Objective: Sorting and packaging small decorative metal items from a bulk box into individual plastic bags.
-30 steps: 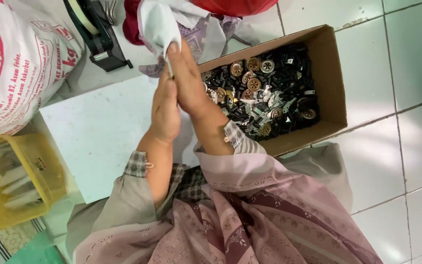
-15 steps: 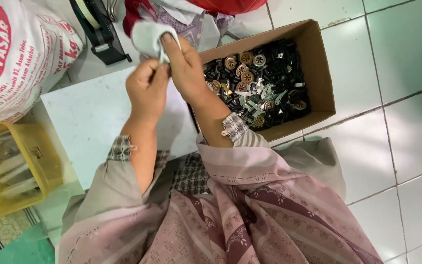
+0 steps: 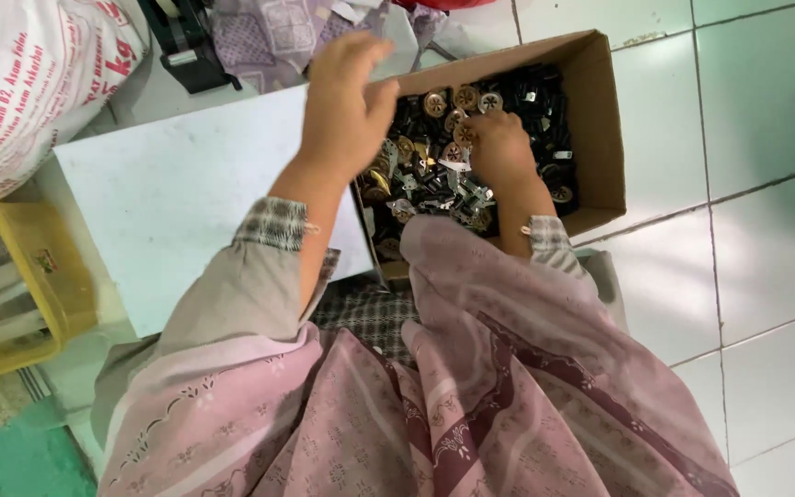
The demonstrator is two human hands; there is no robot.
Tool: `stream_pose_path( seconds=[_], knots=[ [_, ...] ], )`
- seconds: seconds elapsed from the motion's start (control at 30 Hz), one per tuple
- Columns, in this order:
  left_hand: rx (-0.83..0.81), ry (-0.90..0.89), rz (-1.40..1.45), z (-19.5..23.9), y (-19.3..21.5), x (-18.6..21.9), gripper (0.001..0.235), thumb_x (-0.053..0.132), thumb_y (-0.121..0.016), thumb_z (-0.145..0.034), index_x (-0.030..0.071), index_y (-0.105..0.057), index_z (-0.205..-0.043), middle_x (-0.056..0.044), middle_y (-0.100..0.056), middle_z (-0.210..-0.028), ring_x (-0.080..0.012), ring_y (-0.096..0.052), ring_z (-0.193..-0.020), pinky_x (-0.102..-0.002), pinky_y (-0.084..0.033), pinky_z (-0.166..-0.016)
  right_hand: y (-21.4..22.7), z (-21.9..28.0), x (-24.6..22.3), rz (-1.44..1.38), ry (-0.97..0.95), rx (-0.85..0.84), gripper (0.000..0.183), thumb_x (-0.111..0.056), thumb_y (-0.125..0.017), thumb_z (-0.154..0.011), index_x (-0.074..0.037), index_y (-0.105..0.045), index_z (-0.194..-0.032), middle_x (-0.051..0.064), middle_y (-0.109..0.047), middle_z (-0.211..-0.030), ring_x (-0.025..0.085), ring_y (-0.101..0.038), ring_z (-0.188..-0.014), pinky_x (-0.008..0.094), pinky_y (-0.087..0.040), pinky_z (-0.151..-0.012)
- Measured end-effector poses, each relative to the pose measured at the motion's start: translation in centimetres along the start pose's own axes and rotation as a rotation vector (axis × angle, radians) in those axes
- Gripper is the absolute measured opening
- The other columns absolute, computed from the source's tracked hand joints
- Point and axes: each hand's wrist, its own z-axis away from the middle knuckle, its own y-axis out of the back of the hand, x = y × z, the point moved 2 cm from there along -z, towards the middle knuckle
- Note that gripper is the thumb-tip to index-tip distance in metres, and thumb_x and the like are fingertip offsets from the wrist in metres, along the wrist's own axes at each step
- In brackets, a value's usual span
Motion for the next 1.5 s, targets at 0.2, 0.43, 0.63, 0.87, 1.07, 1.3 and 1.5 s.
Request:
stream_pose_path(
  seconds=[0.2, 0.43, 0.63, 0.87, 1.07, 1.3, 1.5],
  knots=[
    [-0.413, 0.162, -0.030, 9.7, -7.8, 3.7, 0.027, 0.017, -0.065, -0.100, 0.008, -0.070, -0.125, -0.015, -0.070, -0.119, -0.0334, -0.065, -0.118, -0.046, -0.050, -0.103, -5.8, -0.5, 1.4, 0.521, -0.015, -0.069, 0.018, -0.015, -0.070, -0.088, -0.021, -0.074, -0.104, 0.000, -0.062, -0.109, 0.026, -0.059, -0.106, 0.042, -0.052, -0.084],
    [-0.396, 0.332, -0.002, 14.9, -7.3, 5.7, 0.030, 0.018, -0.059, -0.103, 0.006, -0.068, -0.129, -0.016, -0.068, -0.124, -0.0337, -0.067, -0.117, -0.041, -0.057, -0.098, -2.6, 3.0, -1.6, 0.405, 0.039, 0.136, 0.008, -0.015, -0.069, -0.084, -0.015, -0.074, -0.078, 0.001, -0.061, -0.079, 0.023, -0.064, -0.081, 0.039, -0.059, -0.062],
    [0.011, 0.196, 0.069, 18.3, -2.6, 6.4, 0.042, 0.001, -0.056, -0.102, 0.003, -0.052, -0.143, -0.025, -0.055, -0.131, -0.0476, -0.060, -0.122, -0.052, -0.061, -0.094, 3.6, 11.0, -15.1, -0.517, 0.214, 0.337, 0.014, 0.012, -0.063, -0.098, 0.007, -0.074, -0.107, 0.023, -0.067, -0.095, 0.041, -0.066, -0.096, 0.046, -0.058, -0.079],
    [0.229, 0.244, 0.004, 27.8, 6.2, 0.2, 0.023, 0.004, -0.065, -0.097, 0.011, -0.065, -0.119, -0.009, -0.069, -0.104, -0.0281, -0.072, -0.098, -0.037, -0.065, -0.078, -2.6, 12.9, -25.9, -0.731, 0.317, 0.150, 0.016, 0.008, -0.071, -0.096, 0.000, -0.076, -0.109, 0.020, -0.071, -0.096, 0.035, -0.071, -0.095, 0.038, -0.059, -0.076],
    [0.284, 0.251, -0.279, 31.3, 9.3, -4.7, 0.048, 0.008, -0.067, -0.093, 0.011, -0.055, -0.139, -0.012, -0.062, -0.120, -0.0317, -0.061, -0.114, -0.046, -0.054, -0.094, -8.5, 8.2, -31.9, -0.625, 0.328, 0.092, 0.018, 0.004, -0.074, -0.092, 0.000, -0.076, -0.110, 0.019, -0.069, -0.095, 0.032, -0.072, -0.094, 0.038, -0.060, -0.078],
    [0.312, 0.207, -0.557, 29.3, 7.8, -8.3, 0.046, 0.020, -0.065, -0.085, 0.013, -0.067, -0.131, -0.015, -0.060, -0.128, -0.0389, -0.051, -0.127, -0.054, -0.043, -0.096, -12.6, 4.0, -30.3, -0.134, 0.385, 0.199, 0.020, -0.010, -0.080, -0.086, -0.006, -0.076, -0.106, 0.010, -0.062, -0.093, 0.028, -0.068, -0.090, 0.036, -0.061, -0.079],
    [0.274, 0.240, -0.574, 28.6, 9.5, -5.6, 0.035, 0.014, -0.076, -0.083, 0.012, -0.072, -0.117, -0.015, -0.050, -0.140, -0.0434, -0.036, -0.137, -0.054, -0.037, -0.100, -10.1, 5.6, -32.2, -0.359, 0.419, 0.309, 0.017, 0.001, -0.072, -0.089, -0.005, -0.074, -0.105, 0.007, -0.059, -0.090, 0.023, -0.067, -0.077, 0.028, -0.060, -0.065]
  ],
)
